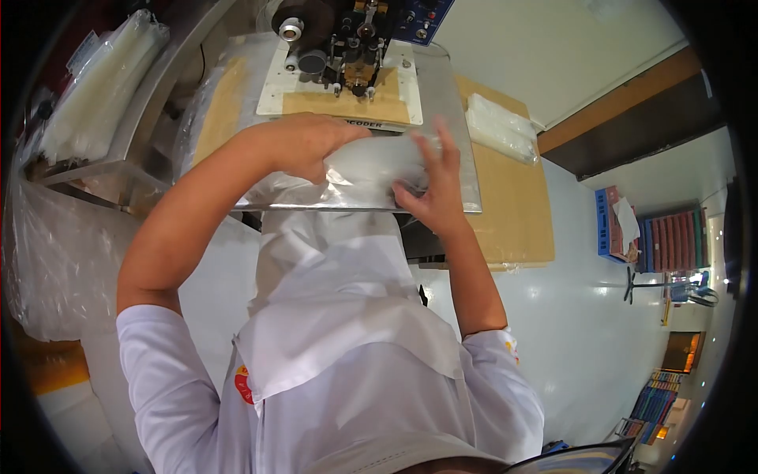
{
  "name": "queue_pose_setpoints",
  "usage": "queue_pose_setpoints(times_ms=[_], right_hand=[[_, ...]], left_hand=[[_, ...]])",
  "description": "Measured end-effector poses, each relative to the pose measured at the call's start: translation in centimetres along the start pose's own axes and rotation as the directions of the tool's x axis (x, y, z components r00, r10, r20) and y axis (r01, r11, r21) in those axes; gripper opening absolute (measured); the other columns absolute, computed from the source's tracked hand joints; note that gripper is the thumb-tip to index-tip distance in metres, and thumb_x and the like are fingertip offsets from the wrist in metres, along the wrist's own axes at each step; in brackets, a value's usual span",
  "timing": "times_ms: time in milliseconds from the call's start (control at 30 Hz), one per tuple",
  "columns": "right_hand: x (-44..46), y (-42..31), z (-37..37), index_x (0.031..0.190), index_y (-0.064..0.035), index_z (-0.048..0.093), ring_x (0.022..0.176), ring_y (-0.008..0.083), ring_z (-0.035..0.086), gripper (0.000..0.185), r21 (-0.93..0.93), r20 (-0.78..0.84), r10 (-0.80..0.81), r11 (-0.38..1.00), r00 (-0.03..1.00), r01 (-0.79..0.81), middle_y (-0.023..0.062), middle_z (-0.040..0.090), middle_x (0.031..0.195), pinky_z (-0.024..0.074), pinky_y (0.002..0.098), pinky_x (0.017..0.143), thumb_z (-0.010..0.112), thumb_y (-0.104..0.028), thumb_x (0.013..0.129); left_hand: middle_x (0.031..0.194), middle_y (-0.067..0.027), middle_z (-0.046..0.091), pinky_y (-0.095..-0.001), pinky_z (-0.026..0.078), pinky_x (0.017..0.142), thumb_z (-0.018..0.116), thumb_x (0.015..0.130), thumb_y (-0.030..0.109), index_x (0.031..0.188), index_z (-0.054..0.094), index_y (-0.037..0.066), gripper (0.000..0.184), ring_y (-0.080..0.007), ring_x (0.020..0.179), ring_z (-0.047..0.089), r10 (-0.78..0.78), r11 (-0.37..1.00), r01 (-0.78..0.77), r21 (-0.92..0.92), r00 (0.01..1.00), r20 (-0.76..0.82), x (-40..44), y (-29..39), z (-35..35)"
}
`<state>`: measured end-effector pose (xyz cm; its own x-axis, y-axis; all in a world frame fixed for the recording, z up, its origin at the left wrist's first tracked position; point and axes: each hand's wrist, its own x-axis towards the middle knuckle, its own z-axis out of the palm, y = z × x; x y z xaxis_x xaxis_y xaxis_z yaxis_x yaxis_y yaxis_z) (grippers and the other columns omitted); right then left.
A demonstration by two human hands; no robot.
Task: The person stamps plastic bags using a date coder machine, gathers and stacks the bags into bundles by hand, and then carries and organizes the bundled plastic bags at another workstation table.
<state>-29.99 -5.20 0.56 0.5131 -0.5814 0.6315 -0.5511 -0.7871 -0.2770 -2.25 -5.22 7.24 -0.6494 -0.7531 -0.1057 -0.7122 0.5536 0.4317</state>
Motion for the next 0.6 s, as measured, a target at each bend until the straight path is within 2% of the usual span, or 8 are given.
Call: queue_pose_setpoints(times_ms=[100,133,200,300,400,500,600], right_hand=[[-0.2,2.5,0.3,0.147,-0.0135,0.042,0.135,0.0357,0.04,0.102,0.005,0.088,-0.048,0.999,0.995,0.048,0.0146,0.042,0.145,0.0352,0.0471,0.113,0.091,-0.009,0.057],[-0.2,2.6,0.3,0.147,-0.0137,0.041,0.133,0.0342,0.042,0.104,0.136,0.049,0.109,0.984,0.993,-0.114,0.014,0.044,0.143,0.0364,0.0458,0.112,0.092,-0.009,0.057],[-0.3,2.2,0.3,0.148,-0.014,0.039,0.13,0.0311,0.044,0.107,0.398,0.035,0.422,0.825,0.906,-0.4,0.0128,0.047,0.14,0.0387,0.0431,0.11,0.094,-0.01,0.056],[-0.6,3.5,2.5,0.149,-0.013,0.035,0.127,0.0272,0.047,0.114,0.66,0.116,0.449,0.632,0.886,-0.406,0.0112,0.049,0.135,0.0417,0.0402,0.106,0.097,-0.012,0.054],[-0.8,3.0,1.3,0.15,-0.0109,0.031,0.124,0.0257,0.049,0.117,0.59,0.192,0.56,0.59,0.806,-0.551,0.0117,0.05,0.133,0.0444,0.039,0.104,0.098,-0.014,0.054],[-1.2,3.7,2.4,0.15,-0.0102,0.032,0.12,0.0243,0.052,0.118,0.59,-0.027,0.466,0.722,0.884,-0.362,0.0116,0.051,0.131,0.0471,0.0371,0.099,0.098,-0.015,0.053],[-1.2,3.2,2.1,0.149,-0.0108,0.034,0.116,0.0237,0.055,0.117,0.694,0.164,0.566,0.516,0.808,-0.502,0.0127,0.049,0.132,0.0477,0.0372,0.1,0.098,-0.013,0.052]], left_hand=[[0.123,-0.0156,0.064,-0.0431,0.047,0.101,0.075,0.066,0.004,0.142,0.049,0.014,0.081,-0.0361,0.12,0.058,-0.072,0.997,0.072,-0.034,0.997,0.015,-0.2,0.4,0.0],[0.123,-0.0156,0.064,-0.043,0.048,0.101,0.074,0.066,0.004,0.142,0.049,0.014,0.081,-0.0359,0.119,0.058,-0.091,0.995,0.092,-0.035,0.996,0.025,-0.2,0.5,-0.2],[0.123,-0.0155,0.065,-0.0427,0.048,0.1,0.074,0.066,0.003,0.142,0.05,0.015,0.081,-0.0356,0.118,0.059,-0.127,0.991,0.129,-0.034,0.991,0.049,-0.2,0.8,-0.6],[0.122,-0.0142,0.067,-0.0424,0.049,0.098,0.073,0.066,0.001,0.142,0.051,0.018,0.08,-0.0353,0.115,0.062,-0.076,0.995,0.077,-0.064,0.997,0.027,0.1,0.7,-0.4],[0.12,-0.0129,0.068,-0.0427,0.05,0.096,0.071,0.067,-0.001,0.142,0.053,0.021,0.079,-0.0352,0.111,0.063,-0.059,0.998,0.06,-0.022,0.998,0.019,0.3,0.4,-0.2],[0.128,-0.0137,0.066,-0.0422,0.05,0.096,0.067,0.067,-0.003,0.142,0.052,0.017,0.079,-0.0353,0.113,0.063,-0.075,0.997,0.075,-0.012,0.996,0.048,0.1,0.7,-0.6],[0.123,-0.0161,0.067,-0.0433,0.05,0.095,0.068,0.068,-0.001,0.142,0.052,0.017,0.078,-0.0366,0.111,0.064,-0.05,0.998,0.05,-0.035,0.999,0.004,0.1,0.2,-0.4]])
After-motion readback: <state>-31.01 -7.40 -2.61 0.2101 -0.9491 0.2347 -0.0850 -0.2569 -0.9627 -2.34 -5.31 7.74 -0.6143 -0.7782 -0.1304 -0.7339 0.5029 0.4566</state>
